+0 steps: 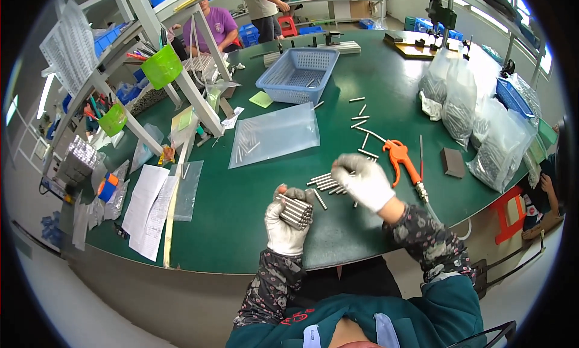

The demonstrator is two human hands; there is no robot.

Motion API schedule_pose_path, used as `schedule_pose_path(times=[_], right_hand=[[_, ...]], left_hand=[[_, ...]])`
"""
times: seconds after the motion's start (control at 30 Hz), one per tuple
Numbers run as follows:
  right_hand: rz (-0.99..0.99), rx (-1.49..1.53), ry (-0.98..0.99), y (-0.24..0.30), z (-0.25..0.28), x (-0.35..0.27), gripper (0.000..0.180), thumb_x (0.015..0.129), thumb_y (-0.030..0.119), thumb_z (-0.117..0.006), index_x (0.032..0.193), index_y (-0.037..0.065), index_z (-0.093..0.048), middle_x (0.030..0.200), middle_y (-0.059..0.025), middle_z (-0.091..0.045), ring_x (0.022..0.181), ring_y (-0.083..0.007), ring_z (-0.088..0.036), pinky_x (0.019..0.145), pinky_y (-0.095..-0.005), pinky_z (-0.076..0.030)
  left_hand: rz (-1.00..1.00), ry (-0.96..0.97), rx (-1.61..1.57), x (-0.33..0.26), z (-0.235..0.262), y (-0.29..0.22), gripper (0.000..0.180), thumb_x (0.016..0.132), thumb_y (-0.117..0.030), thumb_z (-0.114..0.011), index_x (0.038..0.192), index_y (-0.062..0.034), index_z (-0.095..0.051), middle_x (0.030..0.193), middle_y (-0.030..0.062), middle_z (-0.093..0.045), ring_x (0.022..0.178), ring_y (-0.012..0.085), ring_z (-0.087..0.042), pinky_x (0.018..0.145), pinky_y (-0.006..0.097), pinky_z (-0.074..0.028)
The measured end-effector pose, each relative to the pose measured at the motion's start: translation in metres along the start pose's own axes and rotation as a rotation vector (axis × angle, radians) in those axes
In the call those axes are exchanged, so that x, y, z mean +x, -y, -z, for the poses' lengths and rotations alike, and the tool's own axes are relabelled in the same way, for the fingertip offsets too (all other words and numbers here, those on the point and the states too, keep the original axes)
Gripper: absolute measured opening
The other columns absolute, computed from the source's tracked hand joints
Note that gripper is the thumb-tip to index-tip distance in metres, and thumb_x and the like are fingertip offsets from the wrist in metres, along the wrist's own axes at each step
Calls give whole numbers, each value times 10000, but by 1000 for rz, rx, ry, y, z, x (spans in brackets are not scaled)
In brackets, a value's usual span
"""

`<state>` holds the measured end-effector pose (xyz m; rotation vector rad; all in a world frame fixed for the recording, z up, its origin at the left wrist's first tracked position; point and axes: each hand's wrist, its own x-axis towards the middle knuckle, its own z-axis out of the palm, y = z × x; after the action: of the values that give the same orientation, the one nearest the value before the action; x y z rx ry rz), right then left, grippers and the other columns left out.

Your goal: The recorder is seen gathering small metal rods into a bundle, aligning them, and using an air duster to clean them on an assembly line.

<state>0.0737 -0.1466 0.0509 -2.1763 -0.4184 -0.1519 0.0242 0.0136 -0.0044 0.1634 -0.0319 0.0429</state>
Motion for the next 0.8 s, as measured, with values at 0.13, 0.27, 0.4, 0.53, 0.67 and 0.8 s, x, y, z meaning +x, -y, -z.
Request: schedule_pose_path(times=[0.13, 0.27, 0.4, 0.53, 0.67, 0.8], right_hand=[[163, -457, -173, -20, 2, 93, 390, 682, 230, -567, 1020, 50, -493, 956, -138, -554, 919, -291, -523, 778, -366, -424], [256, -745, -155, -38, -18, 178, 564, 670, 179, -561, 1204, 93, -401, 1085, -93, -499, 1100, -248, -411, 827, -339, -417], [155, -864, -141, -55, -37, 231, 425, 727, 107, -488, 1151, 116, -483, 1149, -68, -486, 1153, -233, -385, 826, -354, -423], [115, -688, -76, -85, -45, 260, 184, 685, 79, -497, 822, 34, -610, 869, -208, -575, 847, -329, -570, 733, -375, -471], [454, -659, -276, -83, -28, 252, 106, 654, 93, -527, 712, 48, -604, 773, -160, -572, 759, -304, -567, 678, -371, -473], [404, -686, -247, -56, 48, 186, 94, 648, 113, -559, 726, 75, -597, 792, -143, -551, 782, -300, -552, 652, -373, -460]], left_hand=[[-44, -21, -26, 1, 11, -12, 223, 640, -19, -632, 847, -24, -549, 742, 49, -572, 741, 189, -553, 865, 379, -421], [-1, -45, -9, -4, 22, -12, 306, 607, -20, -649, 893, -36, -542, 733, 63, -559, 736, 199, -535, 870, 391, -413], [76, -88, 53, -9, 25, -9, 321, 624, -39, -636, 930, -36, -538, 739, 85, -520, 770, 228, -523, 878, 423, -395], [71, -81, 105, -7, 29, -8, 330, 652, -49, -616, 969, -32, -524, 749, 86, -525, 774, 217, -521, 855, 417, -414], [70, -52, 176, -6, 28, -11, 340, 651, -53, -626, 973, -25, -521, 755, 86, -536, 761, 209, -529, 854, 396, -418], [91, 17, 177, -3, 27, -11, 327, 659, -28, -609, 970, -13, -508, 730, 54, -510, 749, 182, -518, 879, 388, -403]])
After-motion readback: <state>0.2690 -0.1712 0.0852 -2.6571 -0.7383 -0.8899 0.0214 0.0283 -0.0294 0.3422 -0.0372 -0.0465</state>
